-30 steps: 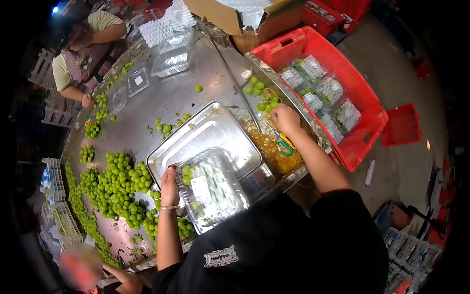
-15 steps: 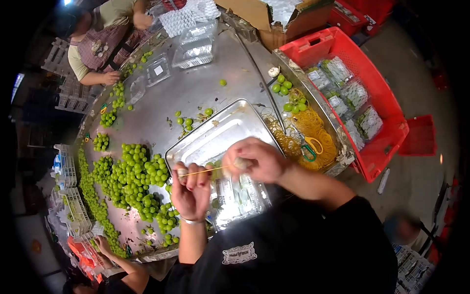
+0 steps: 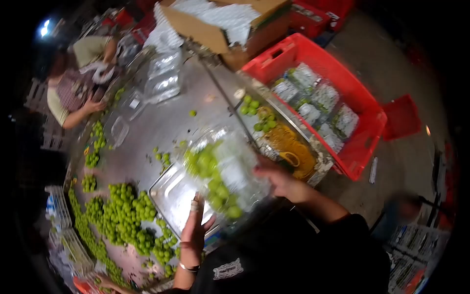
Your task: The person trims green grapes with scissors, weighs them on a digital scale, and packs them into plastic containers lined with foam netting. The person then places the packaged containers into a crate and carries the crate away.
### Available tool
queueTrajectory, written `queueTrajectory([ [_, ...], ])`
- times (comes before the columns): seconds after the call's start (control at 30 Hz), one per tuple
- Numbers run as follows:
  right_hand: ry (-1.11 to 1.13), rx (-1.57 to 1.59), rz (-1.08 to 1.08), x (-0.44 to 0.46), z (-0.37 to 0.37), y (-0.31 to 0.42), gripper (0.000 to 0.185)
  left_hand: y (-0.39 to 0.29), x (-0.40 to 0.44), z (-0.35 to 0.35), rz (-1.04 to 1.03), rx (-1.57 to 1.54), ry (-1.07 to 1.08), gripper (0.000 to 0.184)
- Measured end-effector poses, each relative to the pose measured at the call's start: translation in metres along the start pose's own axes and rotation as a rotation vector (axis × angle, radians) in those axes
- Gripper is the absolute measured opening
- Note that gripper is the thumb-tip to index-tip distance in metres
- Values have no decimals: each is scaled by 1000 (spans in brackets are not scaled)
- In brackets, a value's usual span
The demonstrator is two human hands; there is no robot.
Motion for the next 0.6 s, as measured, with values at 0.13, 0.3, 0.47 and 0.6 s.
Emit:
queueTrajectory([
  [0.13,-144,442,345,5,115,85,42,-53,67,1,-475,159,242,94],
  [0.3,-687,193,449,59,260,148,48,-80,173,77,-472,769,-163,36],
  [0.47,-817,-1055,-392,127,322,138,45,-119,308,119,-679,1255,-335,36],
  [0.6,-811,-1737,427,142,162,284,25,-142,386,152,-752,1643,-457,38],
])
Point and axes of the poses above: each hand's wrist, its own x-axis towards the middle knuckle, its own z-axis out of the back of the hand, y = z × x, the point moved 9 cm from there along x, towards the middle knuckle, and after that the axes turned 6 degrees about -x, right-handed, at the moved point
